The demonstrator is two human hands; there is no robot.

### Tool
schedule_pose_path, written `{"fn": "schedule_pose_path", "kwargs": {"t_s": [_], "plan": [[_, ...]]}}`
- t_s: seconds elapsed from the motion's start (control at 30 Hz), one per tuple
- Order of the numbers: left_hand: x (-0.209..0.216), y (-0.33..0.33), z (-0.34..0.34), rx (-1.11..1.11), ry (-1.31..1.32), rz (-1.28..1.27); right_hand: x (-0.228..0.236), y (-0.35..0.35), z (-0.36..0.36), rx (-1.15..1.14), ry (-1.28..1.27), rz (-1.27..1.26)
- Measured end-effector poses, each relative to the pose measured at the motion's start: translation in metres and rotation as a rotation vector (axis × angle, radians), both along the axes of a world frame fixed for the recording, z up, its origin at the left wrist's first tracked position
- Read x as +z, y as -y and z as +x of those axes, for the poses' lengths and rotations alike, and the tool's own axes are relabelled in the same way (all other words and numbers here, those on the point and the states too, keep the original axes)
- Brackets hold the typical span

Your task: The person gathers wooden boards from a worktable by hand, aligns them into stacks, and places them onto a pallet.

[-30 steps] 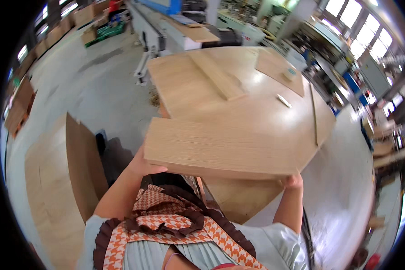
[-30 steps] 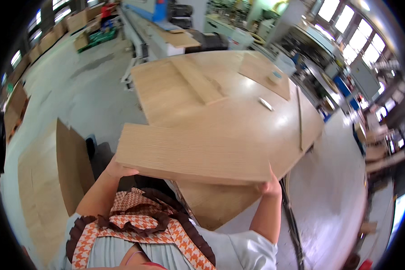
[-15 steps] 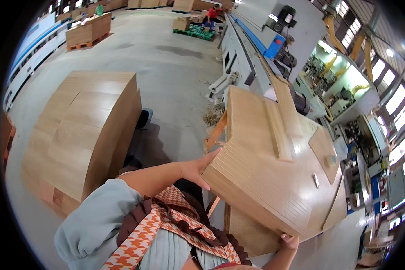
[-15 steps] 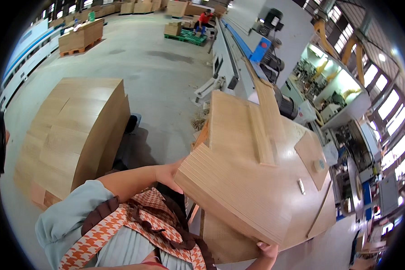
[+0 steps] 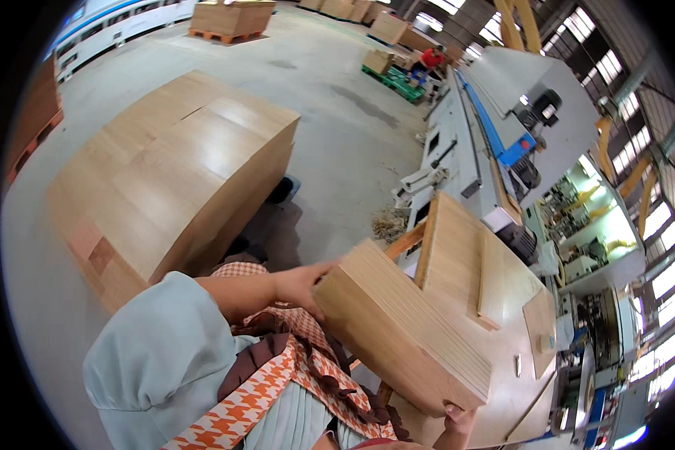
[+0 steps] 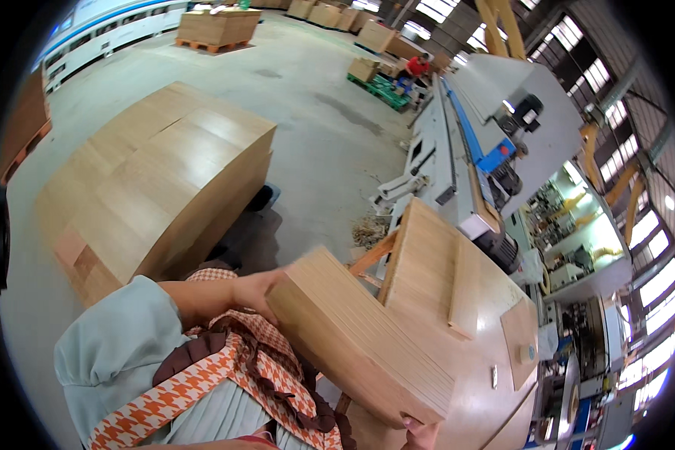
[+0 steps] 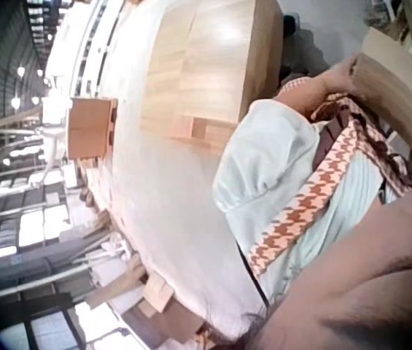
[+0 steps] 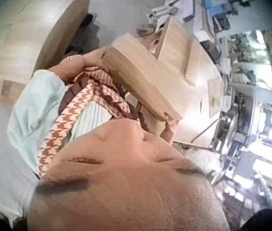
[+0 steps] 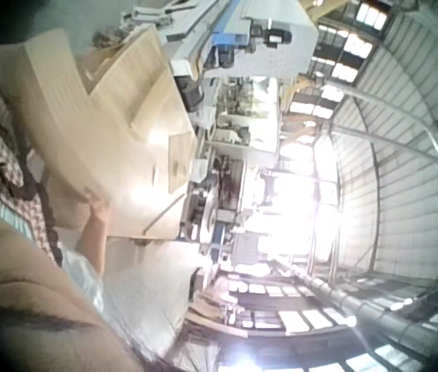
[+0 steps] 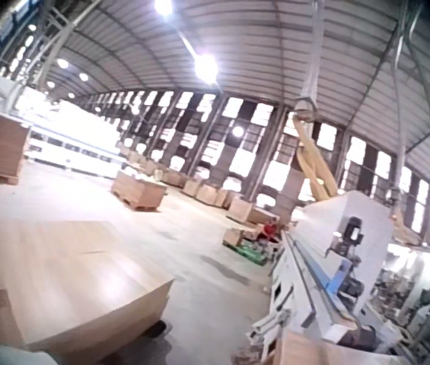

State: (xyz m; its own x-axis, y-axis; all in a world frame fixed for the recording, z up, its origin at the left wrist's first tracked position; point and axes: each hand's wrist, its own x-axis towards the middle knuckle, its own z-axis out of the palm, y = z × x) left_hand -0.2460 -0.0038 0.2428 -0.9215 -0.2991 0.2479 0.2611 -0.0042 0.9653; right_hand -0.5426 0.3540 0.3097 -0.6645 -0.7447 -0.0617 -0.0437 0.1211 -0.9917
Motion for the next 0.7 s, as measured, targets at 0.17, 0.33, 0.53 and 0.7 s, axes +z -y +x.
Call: {"fn": "schedule_pose_path", "kwargs": {"t_s": [0.17,0.33,0.53,0.7], "plan": [[0.019,-0.039,0.148,0.321,-0.032,0.301,0.009,0.105,0.052,0.356,-0.006,-0.01],[-0.003,-0.091,0.249,0.83,-0.185,0.445,0.0,0.234,0.116,0.874,0.063,0.124],[-0.05,-0.147,0.32,1.344,-0.229,0.69,-0.061,0.338,0.212,1.282,0.27,0.235],[-0.045,-0.175,0.369,1.614,-0.161,0.812,-0.108,0.375,0.286,1.415,0.503,0.349]]}}
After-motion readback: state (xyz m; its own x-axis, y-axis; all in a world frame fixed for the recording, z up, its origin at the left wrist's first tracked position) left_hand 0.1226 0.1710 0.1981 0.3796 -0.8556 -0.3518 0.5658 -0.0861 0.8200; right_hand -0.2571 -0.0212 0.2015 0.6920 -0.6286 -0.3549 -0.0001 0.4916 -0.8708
